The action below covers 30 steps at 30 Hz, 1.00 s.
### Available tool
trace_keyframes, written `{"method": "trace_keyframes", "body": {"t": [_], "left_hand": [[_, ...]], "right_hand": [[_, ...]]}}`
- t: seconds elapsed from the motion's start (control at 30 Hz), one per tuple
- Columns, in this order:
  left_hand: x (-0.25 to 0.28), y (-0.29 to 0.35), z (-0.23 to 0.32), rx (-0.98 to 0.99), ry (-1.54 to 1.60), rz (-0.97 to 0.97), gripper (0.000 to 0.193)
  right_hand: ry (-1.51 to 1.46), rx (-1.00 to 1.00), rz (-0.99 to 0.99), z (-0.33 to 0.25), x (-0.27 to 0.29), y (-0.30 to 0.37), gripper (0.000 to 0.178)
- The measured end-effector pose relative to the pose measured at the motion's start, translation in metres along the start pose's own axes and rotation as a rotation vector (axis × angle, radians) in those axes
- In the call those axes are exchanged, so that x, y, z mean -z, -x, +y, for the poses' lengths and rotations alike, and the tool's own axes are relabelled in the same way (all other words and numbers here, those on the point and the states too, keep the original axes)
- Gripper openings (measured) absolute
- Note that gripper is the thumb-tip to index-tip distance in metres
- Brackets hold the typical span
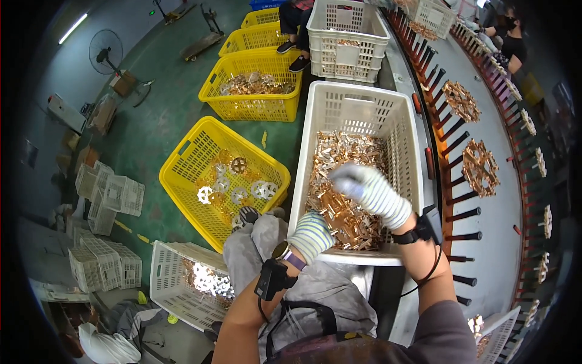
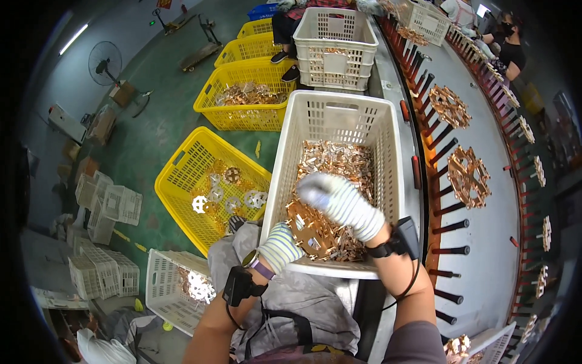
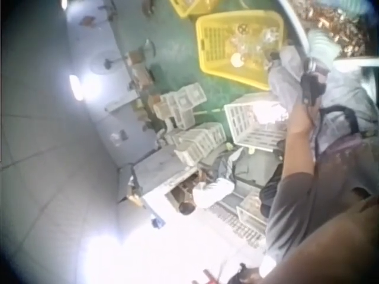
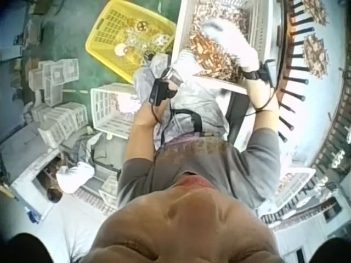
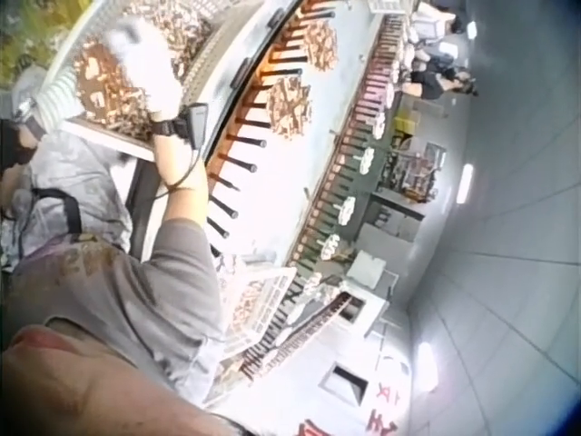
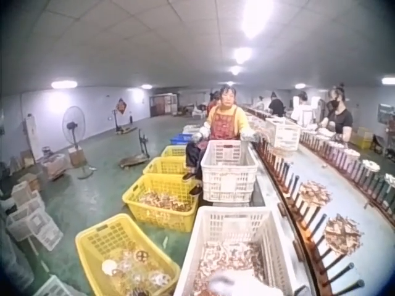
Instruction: Manually assembling small gold-colored metal decorative parts at a factory workstation.
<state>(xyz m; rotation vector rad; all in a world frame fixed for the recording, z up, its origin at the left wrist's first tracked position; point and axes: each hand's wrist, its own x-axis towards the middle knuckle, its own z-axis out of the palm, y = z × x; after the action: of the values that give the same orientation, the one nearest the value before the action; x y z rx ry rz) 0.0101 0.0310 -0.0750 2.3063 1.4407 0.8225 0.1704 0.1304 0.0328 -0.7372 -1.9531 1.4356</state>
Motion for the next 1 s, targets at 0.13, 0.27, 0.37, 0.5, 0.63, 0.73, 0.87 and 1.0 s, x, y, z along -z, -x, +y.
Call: {"method": "trace_keyframes", "body": {"t": [0.13, 0.27, 0.37, 0.5, 0.63, 0.73, 0.87, 1.0], "left_hand": [[0.031, 0.009, 0.007, 0.119, -0.197, -0.308, 0.027], [0.023, 0.024, -0.001, 0.217, 0.004, -0.126, 0.016], [0.006, 0.022, -0.005, 0.097, -0.097, -0.111, 0.019], [-0.015, 0.015, -0.01, -0.024, -0.206, -0.096, 0.023], [-0.012, 0.033, -0.025, 0.176, -0.205, -0.177, 0.025], [0.031, -0.006, 0.015, 0.152, -0.155, -0.396, 0.026], [0.039, -0.001, 0.014, 0.182, 0.087, -0.193, 0.024], [0.01, 0.008, -0.004, 0.149, 0.32, -0.03, 0.023]], "right_hand": [[0.258, 0.043, -0.224, -0.01, -0.038, -0.013, 0.031], [-0.41, 0.032, 0.021, -0.015, -0.026, 0.003, 0.031], [-0.813, -0.107, 0.233, -0.023, 0.013, 0.001, 0.028], [0.147, -0.101, -0.021, 0.002, 0.017, 0.0, 0.036], [0.223, -0.03, -0.189, -0.01, -0.046, -0.015, 0.034], [-0.214, -0.203, -0.205, -0.01, -0.028, -0.003, 0.033], [-0.948, 0.056, 0.2, -0.006, 0.003, -0.009, 0.03], [-0.02, -0.023, 0.26, 0.005, 0.003, -0.007, 0.03]]}}
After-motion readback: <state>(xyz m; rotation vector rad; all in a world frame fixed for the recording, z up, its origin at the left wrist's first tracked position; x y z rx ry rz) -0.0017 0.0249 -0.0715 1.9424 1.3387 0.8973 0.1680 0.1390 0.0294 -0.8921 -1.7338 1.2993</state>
